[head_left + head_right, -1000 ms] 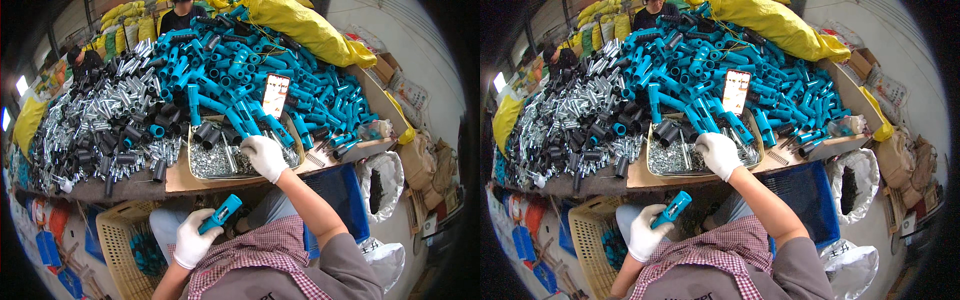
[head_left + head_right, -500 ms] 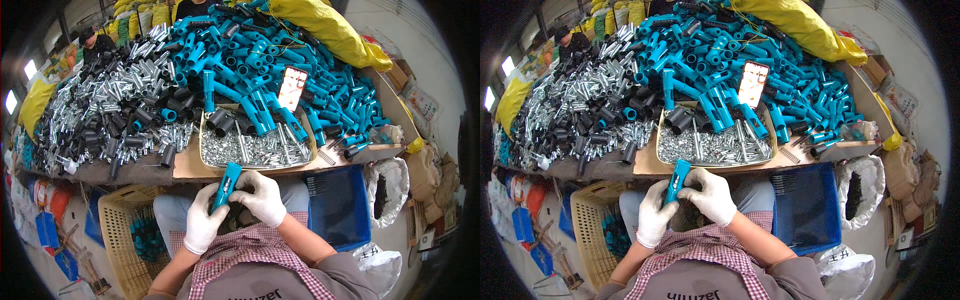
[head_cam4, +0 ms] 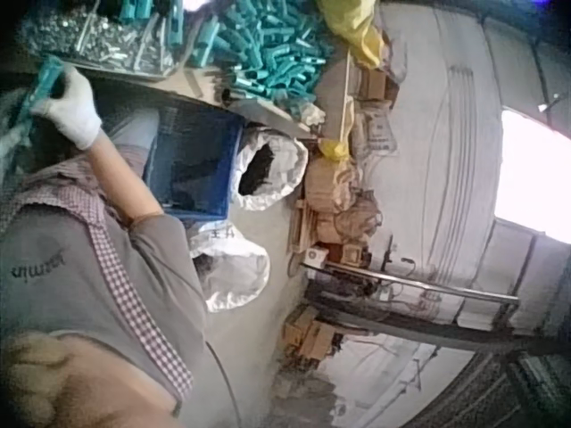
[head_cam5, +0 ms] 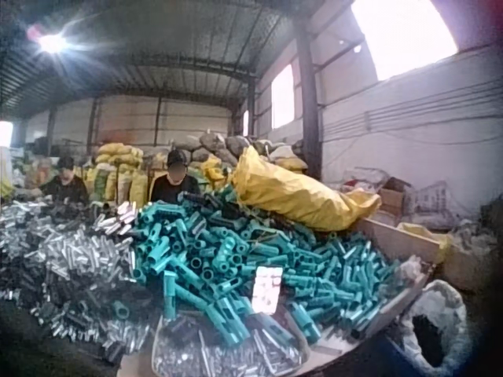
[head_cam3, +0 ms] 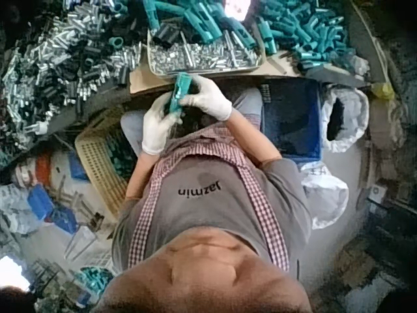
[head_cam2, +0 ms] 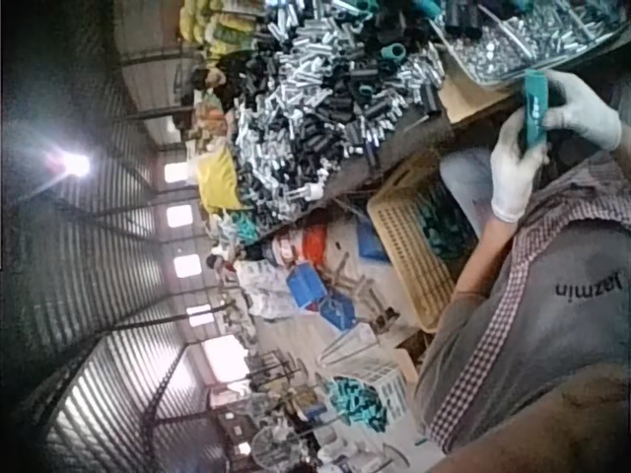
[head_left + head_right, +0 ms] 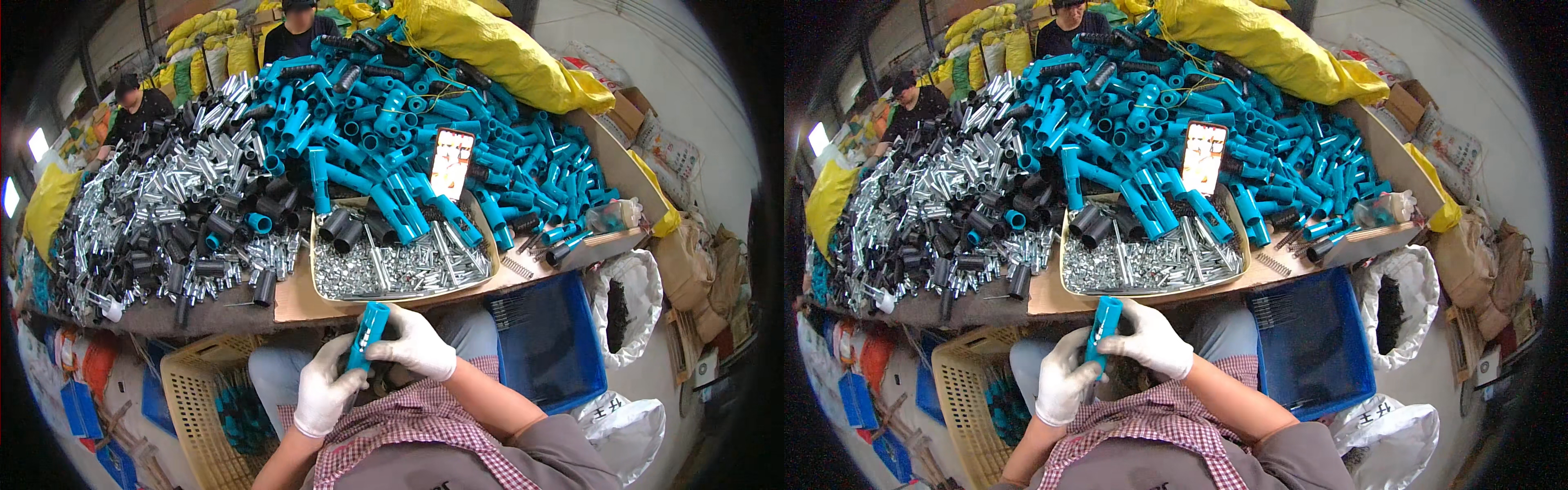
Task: Assembling blue plastic handles with metal internal components and springs.
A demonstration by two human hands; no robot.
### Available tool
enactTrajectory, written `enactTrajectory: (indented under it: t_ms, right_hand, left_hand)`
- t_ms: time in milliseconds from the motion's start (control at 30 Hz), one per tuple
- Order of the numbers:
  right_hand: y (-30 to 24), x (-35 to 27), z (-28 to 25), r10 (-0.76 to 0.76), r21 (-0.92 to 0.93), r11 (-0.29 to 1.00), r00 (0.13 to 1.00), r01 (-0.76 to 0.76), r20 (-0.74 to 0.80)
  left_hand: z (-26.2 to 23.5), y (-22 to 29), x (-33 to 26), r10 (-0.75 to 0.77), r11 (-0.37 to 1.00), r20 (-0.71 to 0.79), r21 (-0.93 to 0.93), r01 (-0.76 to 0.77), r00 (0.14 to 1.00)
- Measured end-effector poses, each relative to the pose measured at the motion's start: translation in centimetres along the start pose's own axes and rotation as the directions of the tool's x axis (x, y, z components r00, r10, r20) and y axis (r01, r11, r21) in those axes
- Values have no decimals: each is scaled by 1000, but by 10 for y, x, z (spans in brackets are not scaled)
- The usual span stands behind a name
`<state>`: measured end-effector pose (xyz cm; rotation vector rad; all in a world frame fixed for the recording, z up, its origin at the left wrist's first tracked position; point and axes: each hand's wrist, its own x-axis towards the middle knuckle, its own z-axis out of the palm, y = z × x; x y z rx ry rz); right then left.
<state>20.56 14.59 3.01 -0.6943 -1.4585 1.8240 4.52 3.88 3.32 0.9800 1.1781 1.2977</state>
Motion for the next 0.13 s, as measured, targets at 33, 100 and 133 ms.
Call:
enactTrajectory:
  t_ms: [33, 100, 133]
  right_hand:
    - [3, 2, 2, -29, -111, 993, 1000, 30, 9]
    - [1, 3, 5, 23, -230, 973, 1000, -18, 20]
    - [2, 6, 7, 24, -226, 974, 999, -17, 29]
  left_hand:
    - [0, -2, -1, -3, 1000, -7, 1, 3, 1000]
    - [2, -7, -2, -10, 999, 10, -45, 11, 1000]
    - [0, -9, 1, -57, 989, 27, -136, 60, 998]
